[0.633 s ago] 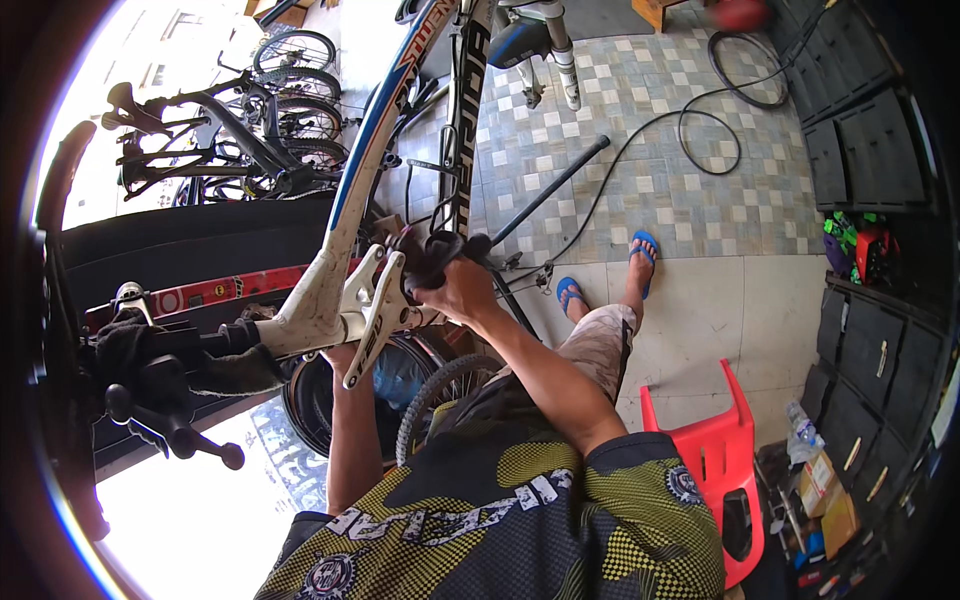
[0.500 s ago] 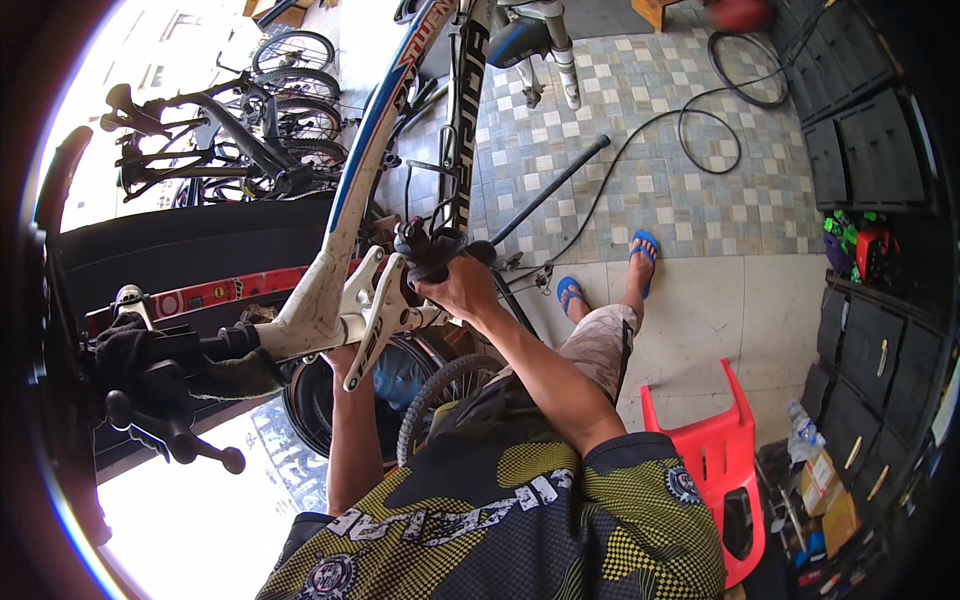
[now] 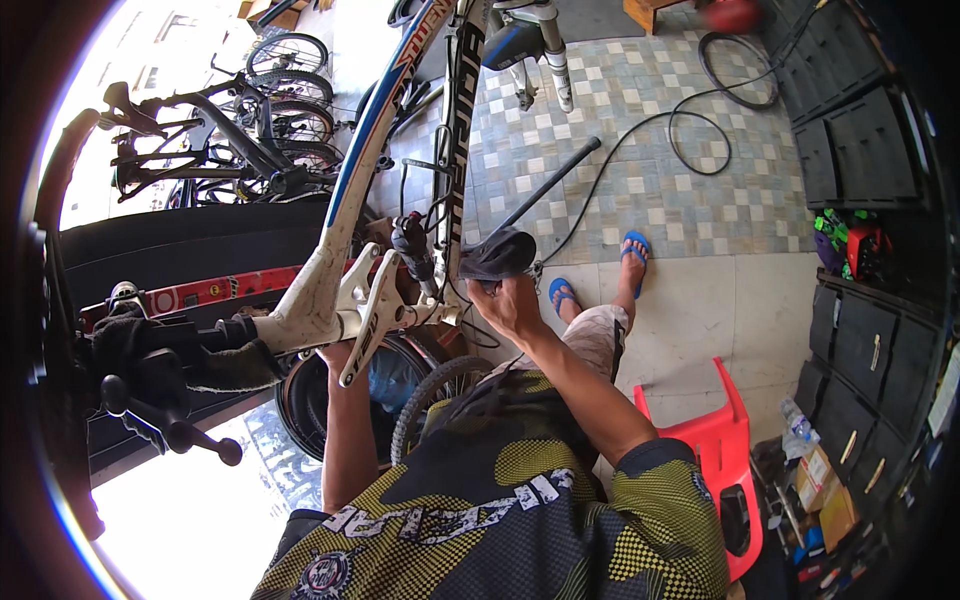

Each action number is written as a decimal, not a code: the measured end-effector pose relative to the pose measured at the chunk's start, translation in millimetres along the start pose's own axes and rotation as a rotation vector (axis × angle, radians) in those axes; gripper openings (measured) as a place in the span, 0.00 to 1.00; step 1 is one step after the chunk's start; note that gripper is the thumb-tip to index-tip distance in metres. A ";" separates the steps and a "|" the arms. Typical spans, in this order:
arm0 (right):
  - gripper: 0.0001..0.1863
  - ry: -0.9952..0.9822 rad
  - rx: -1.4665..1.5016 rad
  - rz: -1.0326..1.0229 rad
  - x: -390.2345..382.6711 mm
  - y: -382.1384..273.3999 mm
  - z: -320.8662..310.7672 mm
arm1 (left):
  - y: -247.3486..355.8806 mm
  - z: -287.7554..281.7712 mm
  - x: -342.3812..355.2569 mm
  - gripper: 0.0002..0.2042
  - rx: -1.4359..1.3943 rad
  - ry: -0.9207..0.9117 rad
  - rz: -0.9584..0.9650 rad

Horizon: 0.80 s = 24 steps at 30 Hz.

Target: The person cleans the bicycle crankset with a cloth, then uses a screwdriver to adjust the crank arm bolts. They wipe the area again and handle small parts from a tray before returning to the crankset.

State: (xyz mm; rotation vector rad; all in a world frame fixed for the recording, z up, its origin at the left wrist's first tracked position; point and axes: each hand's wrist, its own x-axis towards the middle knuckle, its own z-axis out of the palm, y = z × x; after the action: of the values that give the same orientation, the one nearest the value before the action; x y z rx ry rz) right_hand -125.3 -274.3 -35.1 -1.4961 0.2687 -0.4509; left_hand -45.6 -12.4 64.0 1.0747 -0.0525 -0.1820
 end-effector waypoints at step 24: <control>0.14 -0.271 0.679 0.616 51.2 -18.3 36.7 | -4.2 13.8 6.3 0.45 -0.130 -0.018 -0.051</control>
State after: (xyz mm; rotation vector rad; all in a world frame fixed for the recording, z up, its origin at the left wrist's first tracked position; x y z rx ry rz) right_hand -65.8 -264.7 -9.2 -0.7359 0.3056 0.1570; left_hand -41.7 -27.4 66.6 0.9455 -0.0286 -0.2377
